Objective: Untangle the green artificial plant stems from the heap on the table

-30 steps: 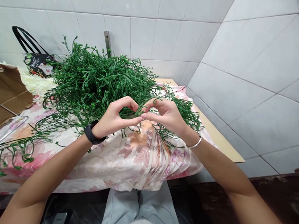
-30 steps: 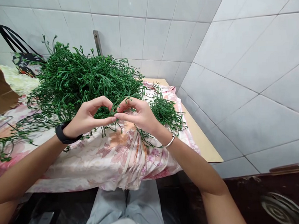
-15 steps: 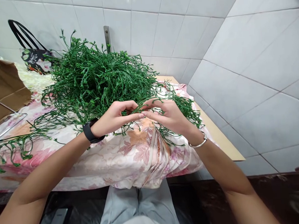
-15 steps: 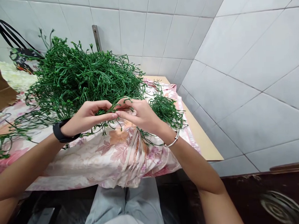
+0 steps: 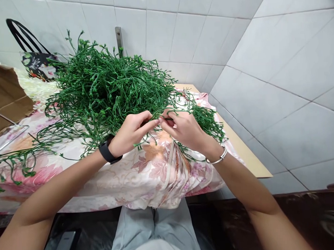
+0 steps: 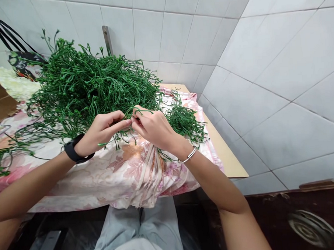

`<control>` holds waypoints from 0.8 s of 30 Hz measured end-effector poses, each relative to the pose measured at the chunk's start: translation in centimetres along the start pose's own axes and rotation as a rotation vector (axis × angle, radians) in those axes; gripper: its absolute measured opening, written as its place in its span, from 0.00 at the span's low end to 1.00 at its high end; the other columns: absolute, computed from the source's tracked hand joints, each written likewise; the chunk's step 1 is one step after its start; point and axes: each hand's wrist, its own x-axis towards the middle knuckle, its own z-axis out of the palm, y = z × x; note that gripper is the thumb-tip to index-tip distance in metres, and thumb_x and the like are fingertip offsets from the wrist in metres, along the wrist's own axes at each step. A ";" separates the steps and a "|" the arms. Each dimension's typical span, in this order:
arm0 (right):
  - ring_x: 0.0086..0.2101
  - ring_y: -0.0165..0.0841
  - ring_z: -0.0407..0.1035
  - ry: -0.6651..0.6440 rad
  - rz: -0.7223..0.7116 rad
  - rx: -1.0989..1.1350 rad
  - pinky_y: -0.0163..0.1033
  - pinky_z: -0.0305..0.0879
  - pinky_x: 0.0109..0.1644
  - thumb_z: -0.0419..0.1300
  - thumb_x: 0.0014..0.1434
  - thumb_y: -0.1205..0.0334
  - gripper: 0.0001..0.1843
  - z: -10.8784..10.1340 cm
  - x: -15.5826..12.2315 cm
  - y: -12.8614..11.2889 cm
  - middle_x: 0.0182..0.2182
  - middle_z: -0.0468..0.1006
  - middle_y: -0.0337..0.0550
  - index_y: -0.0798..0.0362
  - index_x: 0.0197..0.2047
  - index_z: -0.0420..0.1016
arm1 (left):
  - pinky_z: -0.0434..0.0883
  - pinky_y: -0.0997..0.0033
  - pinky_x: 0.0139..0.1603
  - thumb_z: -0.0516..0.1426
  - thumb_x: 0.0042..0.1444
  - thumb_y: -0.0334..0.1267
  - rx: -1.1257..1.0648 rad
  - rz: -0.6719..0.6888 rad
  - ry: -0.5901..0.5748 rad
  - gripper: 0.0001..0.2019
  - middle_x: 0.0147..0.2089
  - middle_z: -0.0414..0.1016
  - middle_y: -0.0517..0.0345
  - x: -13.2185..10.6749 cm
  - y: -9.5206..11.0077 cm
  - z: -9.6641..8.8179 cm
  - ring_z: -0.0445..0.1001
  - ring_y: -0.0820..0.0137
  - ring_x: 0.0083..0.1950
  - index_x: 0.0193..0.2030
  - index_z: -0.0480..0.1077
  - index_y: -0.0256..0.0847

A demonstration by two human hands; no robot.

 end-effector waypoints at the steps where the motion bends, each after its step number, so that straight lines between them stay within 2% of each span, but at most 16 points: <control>1: 0.21 0.23 0.56 0.008 -0.014 -0.037 0.33 0.50 0.25 0.50 0.58 0.66 0.09 0.0 0.0 0.0 0.23 0.65 0.38 0.56 0.26 0.62 | 0.49 0.76 0.25 0.50 0.58 0.39 0.028 0.009 0.020 0.15 0.21 0.48 0.66 0.0 0.0 0.2 0.49 0.80 0.24 0.23 0.54 0.37; 5: 0.22 0.24 0.57 0.002 -0.017 -0.078 0.33 0.51 0.26 0.49 0.59 0.65 0.09 -0.2 0.2 0.4 0.23 0.66 0.38 0.57 0.28 0.64 | 0.49 0.75 0.25 0.49 0.58 0.37 0.063 0.030 0.082 0.14 0.21 0.47 0.66 -0.1 0.0 0.6 0.48 0.80 0.23 0.23 0.51 0.38; 9: 0.24 0.25 0.61 -0.091 -0.055 0.118 0.32 0.55 0.28 0.49 0.61 0.64 0.08 -1.0 0.4 1.2 0.26 0.70 0.41 0.57 0.31 0.64 | 0.49 0.75 0.25 0.49 0.58 0.37 -0.006 0.057 0.066 0.15 0.21 0.47 0.66 -0.3 -0.1 0.6 0.48 0.79 0.24 0.23 0.51 0.38; 11: 0.24 0.24 0.62 -0.114 -0.067 0.149 0.32 0.56 0.28 0.49 0.60 0.65 0.08 -1.2 0.4 1.4 0.27 0.71 0.41 0.56 0.31 0.64 | 0.49 0.75 0.25 0.49 0.58 0.38 -0.026 0.059 0.040 0.15 0.21 0.47 0.66 -0.2 0.0 0.6 0.48 0.79 0.24 0.23 0.51 0.38; 19: 0.24 0.26 0.61 0.059 -0.129 -0.174 0.33 0.54 0.27 0.47 0.61 0.66 0.10 -1.2 0.5 1.4 0.26 0.71 0.42 0.56 0.29 0.64 | 0.52 0.76 0.25 0.50 0.57 0.38 -0.085 0.021 0.123 0.14 0.21 0.49 0.65 0.1 0.7 0.7 0.50 0.79 0.24 0.22 0.54 0.38; 24: 0.25 0.27 0.63 0.114 -0.027 -0.146 0.34 0.57 0.29 0.46 0.61 0.64 0.10 0.1 1.2 0.5 0.29 0.73 0.45 0.56 0.34 0.66 | 0.52 0.75 0.24 0.51 0.55 0.37 -0.125 0.002 0.182 0.13 0.20 0.52 0.65 1.3 1.5 0.5 0.52 0.78 0.23 0.22 0.57 0.37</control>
